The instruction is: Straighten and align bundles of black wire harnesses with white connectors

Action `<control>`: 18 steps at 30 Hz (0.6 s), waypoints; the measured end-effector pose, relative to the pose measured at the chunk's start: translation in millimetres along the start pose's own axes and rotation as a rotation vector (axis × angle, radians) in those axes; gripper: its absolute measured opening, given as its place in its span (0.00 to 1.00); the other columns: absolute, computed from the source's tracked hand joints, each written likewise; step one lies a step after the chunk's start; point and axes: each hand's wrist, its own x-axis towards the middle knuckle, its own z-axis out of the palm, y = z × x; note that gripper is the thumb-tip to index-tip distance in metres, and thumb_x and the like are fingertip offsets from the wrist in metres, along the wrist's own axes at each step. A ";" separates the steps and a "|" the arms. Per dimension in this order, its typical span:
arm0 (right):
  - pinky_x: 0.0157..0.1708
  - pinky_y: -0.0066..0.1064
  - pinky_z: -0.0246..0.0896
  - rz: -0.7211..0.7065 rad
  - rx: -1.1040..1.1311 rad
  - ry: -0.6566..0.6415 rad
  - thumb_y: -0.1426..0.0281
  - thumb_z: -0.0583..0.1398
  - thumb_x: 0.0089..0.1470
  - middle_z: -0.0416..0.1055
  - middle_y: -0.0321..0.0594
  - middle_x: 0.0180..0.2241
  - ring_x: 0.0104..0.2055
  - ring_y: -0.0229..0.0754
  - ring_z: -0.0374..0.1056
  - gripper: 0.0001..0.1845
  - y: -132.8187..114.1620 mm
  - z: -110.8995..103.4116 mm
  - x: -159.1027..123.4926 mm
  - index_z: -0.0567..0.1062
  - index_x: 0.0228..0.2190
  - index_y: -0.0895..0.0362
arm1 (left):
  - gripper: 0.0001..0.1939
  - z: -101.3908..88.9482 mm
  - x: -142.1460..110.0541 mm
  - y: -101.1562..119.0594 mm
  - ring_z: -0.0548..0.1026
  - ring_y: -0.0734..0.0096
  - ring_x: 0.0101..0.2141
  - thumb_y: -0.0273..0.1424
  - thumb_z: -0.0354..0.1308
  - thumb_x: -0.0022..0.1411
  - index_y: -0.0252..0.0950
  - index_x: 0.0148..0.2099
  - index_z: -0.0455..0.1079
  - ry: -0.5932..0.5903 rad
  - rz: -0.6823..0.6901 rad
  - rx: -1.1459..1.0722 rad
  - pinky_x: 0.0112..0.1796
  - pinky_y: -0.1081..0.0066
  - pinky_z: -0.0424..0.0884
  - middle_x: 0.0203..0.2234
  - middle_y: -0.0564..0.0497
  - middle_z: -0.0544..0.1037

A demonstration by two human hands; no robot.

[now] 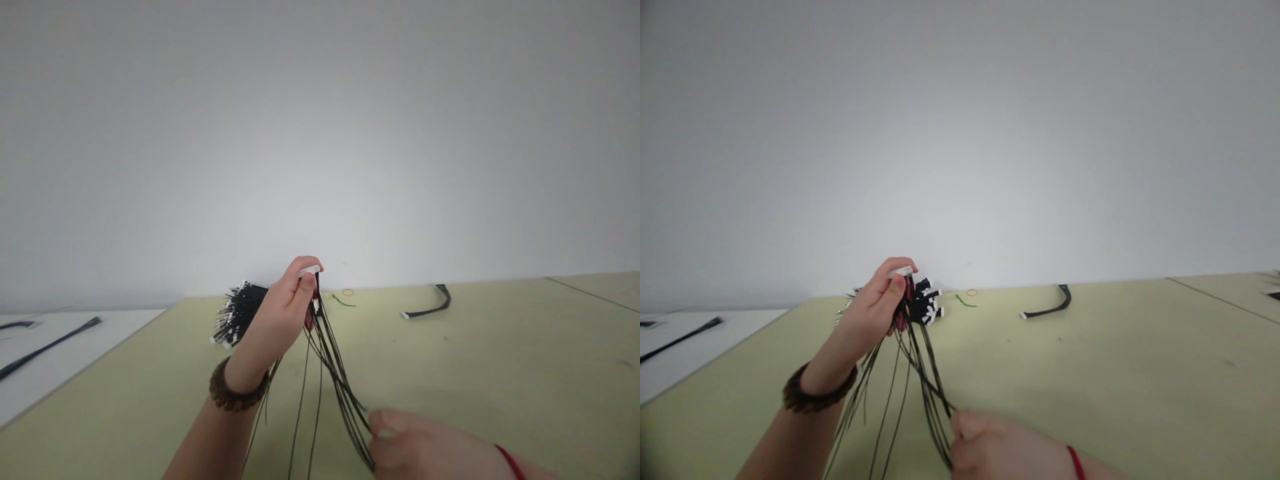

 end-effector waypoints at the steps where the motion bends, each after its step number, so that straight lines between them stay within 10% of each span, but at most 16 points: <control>1: 0.36 0.32 0.60 0.053 -0.029 -0.022 0.69 0.52 0.59 0.63 0.32 0.21 0.24 0.34 0.60 0.12 7.3 -5.3 -2.2 0.67 0.25 0.58 | 0.13 -1.7 0.8 1.1 0.62 0.83 0.13 0.42 0.46 0.63 0.41 0.44 0.62 0.009 -0.015 -0.015 0.13 0.82 0.56 0.22 0.58 0.63; 10: 0.52 0.50 0.45 0.722 -0.297 0.100 0.79 0.50 0.56 0.69 0.46 0.40 0.43 0.45 0.65 0.11 102.3 -54.3 -57.4 0.68 0.41 0.64 | 0.15 -16.2 5.6 -1.7 0.52 0.87 0.10 0.42 0.45 0.63 0.39 0.45 0.61 -0.134 -0.155 -0.091 0.11 0.83 0.44 0.21 0.56 0.70; 14: 0.52 0.58 0.34 0.891 -0.146 0.084 0.77 0.51 0.54 0.70 0.57 0.38 0.43 0.54 0.65 0.16 88.4 -67.7 -49.3 0.68 0.44 0.69 | 0.16 -3.5 -1.4 7.2 0.51 0.85 0.11 0.43 0.41 0.65 0.37 0.44 0.61 -0.247 -0.185 -0.139 0.13 0.82 0.46 0.15 0.58 0.67; 18: 0.42 0.46 0.56 0.872 0.342 -0.084 0.75 0.51 0.52 0.72 0.43 0.24 0.30 0.45 0.68 0.11 55.5 -67.2 -25.3 0.74 0.29 0.60 | 0.17 10.5 -9.5 17.9 0.55 0.83 0.14 0.42 0.38 0.66 0.36 0.44 0.61 -0.407 -0.198 -0.291 0.16 0.82 0.51 0.15 0.59 0.64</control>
